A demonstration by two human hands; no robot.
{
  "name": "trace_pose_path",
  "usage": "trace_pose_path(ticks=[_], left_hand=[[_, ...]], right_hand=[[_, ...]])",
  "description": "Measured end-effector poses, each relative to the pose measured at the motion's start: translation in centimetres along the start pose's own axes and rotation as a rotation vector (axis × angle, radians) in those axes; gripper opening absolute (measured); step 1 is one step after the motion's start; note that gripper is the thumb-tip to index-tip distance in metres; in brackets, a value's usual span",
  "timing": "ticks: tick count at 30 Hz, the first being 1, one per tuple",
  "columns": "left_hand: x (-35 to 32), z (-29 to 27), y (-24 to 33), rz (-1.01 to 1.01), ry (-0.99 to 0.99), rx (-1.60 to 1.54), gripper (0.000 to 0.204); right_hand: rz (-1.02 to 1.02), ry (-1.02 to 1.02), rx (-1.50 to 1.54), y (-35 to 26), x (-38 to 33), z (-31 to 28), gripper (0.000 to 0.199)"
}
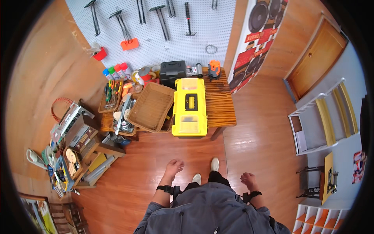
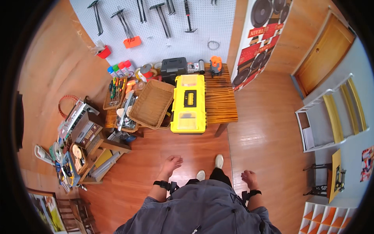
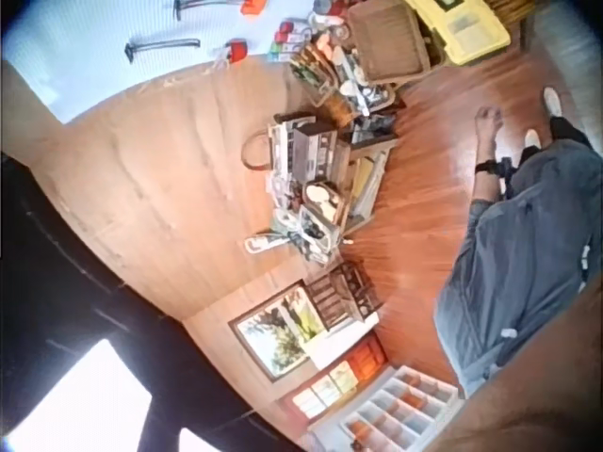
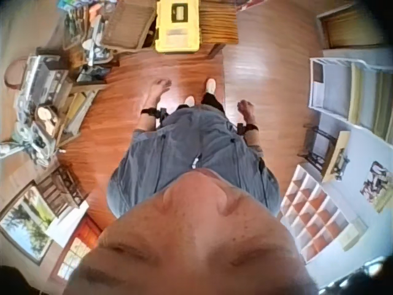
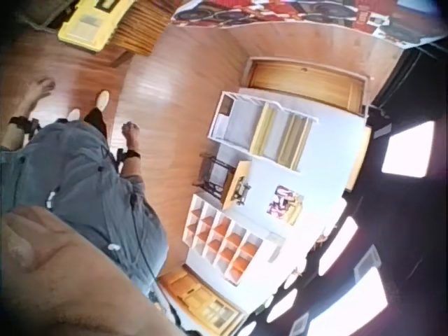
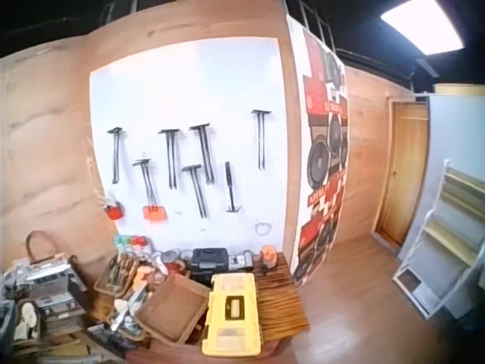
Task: The person moves a vintage radio from a cabinet to a workbench, then places a hula hoop on the same bench. They carry a cardboard box to a shelf and place it there. Finally, they move a gramophone from a shelf to a different shelf and place a yellow toolbox on a white rack.
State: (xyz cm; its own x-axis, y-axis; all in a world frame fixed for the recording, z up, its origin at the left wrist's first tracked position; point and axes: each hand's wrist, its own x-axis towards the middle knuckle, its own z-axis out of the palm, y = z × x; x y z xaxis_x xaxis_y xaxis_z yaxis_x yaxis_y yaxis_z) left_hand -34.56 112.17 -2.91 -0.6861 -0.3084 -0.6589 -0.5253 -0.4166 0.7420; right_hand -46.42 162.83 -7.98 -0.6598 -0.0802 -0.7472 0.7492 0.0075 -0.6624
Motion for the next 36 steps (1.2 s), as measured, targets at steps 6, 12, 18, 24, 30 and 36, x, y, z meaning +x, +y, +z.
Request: trace_pose_path(ticks=[6, 12, 18, 24, 30, 36], left_hand=[[0.8, 1.8, 4.5, -0.021, 0.010, -0.032, 0.036], [3.8, 4.9, 10.1, -0.036, 0.120, -0.127, 0.051], [5.6, 9.5, 15.2, -0.131, 0.154, -0.113, 0.080], [6.5, 12.3, 16.7, -0.158, 0.273, -0.150, 0.080], [7.7, 13.6, 16.4, -0.219, 0.303, -0.307, 0.065], [9.1, 14.4, 16.1, -0.228, 0.238, -0.498, 0.061]], right_hand=[[-0.080, -0.068, -0.153, -13.5, 7.6, 6.5, 0.030], [-0.167, -0.328, -0.353, -26.9, 19.7, 17.8, 0.038], [-0.313, -0.553, -0.462, -37.0, 31.5, 30.5, 0.040], [-0.872, -0.356, -0.635, -43.3, 37.2, 43.6, 0.048], [-0.783, -0.530, -0.840, -45.1, 35.8, 50.1, 0.061], [-0.710, -0.554, -0.938, -46.1, 35.2, 48.7, 0.067]])
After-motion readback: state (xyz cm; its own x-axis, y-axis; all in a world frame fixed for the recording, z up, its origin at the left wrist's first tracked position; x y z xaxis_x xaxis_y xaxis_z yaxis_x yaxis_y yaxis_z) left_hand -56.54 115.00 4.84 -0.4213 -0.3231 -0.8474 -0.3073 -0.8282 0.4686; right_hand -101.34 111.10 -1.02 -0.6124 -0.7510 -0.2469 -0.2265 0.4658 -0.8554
